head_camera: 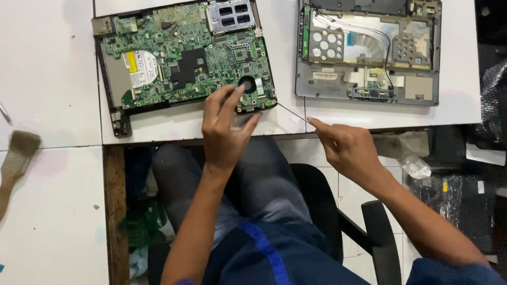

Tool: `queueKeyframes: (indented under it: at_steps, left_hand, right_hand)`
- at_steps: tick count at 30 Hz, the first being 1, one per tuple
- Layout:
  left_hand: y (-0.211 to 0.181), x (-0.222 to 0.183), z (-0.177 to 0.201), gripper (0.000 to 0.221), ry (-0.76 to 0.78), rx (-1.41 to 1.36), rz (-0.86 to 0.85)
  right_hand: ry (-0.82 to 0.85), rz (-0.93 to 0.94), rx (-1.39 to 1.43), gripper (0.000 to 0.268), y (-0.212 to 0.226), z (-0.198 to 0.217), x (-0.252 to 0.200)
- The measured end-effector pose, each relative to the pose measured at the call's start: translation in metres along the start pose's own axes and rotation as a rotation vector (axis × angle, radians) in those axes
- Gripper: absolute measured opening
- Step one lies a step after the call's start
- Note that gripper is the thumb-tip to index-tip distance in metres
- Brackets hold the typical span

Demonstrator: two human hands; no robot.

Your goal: The person disassembles a laptop by removing screws from the motherboard and chassis using a screwdriver. They detach the motherboard from the case, flip the laptop over, and continue removing screws from the bottom panel before lifting the motherboard out.

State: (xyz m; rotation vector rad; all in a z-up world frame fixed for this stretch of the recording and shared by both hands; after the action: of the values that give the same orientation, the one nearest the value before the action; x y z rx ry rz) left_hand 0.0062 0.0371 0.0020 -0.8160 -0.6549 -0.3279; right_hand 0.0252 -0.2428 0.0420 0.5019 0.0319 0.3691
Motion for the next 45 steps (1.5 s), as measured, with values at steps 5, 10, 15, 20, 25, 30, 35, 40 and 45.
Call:
queueKeyframes:
  at_steps: [5, 10, 15, 20, 25, 30, 35, 40, 45]
  left_hand:
    - [-0.001, -0.018, 0.009, 0.024, -0.247, 0.168, -0.063]
    - [0.005, -0.016, 0.012, 0.022, -0.259, 0.189, -0.097]
    - [0.004, -0.015, 0.011, 0.018, -0.284, 0.238, -0.125]
    - [0.007, -0.022, 0.009, 0.014, -0.245, 0.318, -0.140]
    - [0.003, -0.012, 0.024, 0.014, -0.180, 0.405, -0.182]
    - [0.009, -0.012, 0.030, 0.012, -0.153, 0.393, -0.207]
    - [0.014, -0.012, 0.024, 0.012, -0.163, 0.354, -0.171]
    - [0.020, -0.015, 0.020, 0.009, -0.116, 0.367, -0.163]
    - [0.023, -0.012, 0.022, 0.009, -0.088, 0.335, -0.167]
  right_hand:
    - [-0.012, -0.047, 0.424, 0.038, -0.008, -0.034, 0.000]
    - [-0.013, -0.069, 0.465, 0.036, -0.002, -0.034, 0.002]
    - [-0.005, -0.093, 0.509, 0.037, 0.001, -0.035, 0.002]
    - [0.018, -0.104, 0.451, 0.035, 0.003, -0.032, 0.003]
    - [0.037, -0.130, 0.525, 0.035, -0.009, -0.045, 0.000]
    - [0.048, -0.128, 0.541, 0.036, -0.001, -0.040, 0.007]
    - [0.083, -0.154, 0.595, 0.035, -0.008, -0.042, 0.005]
    - [0.080, -0.138, 0.613, 0.035, -0.015, -0.049, 0.000]
    - [0.097, -0.129, 0.624, 0.035, -0.020, -0.050, 0.003]
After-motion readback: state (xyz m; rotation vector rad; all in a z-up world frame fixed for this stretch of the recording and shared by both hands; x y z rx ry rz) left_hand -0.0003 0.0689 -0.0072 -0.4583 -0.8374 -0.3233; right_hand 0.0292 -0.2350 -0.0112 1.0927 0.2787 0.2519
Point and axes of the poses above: each hand's wrist, its own x-axis towards the middle knuckle, its own z-axis out of the back of the hand, y = z × x, the point moved 1 cm from there along x, towards the middle knuckle, and after that the axes turned 10 degrees about -z, right-handed, at the moved point
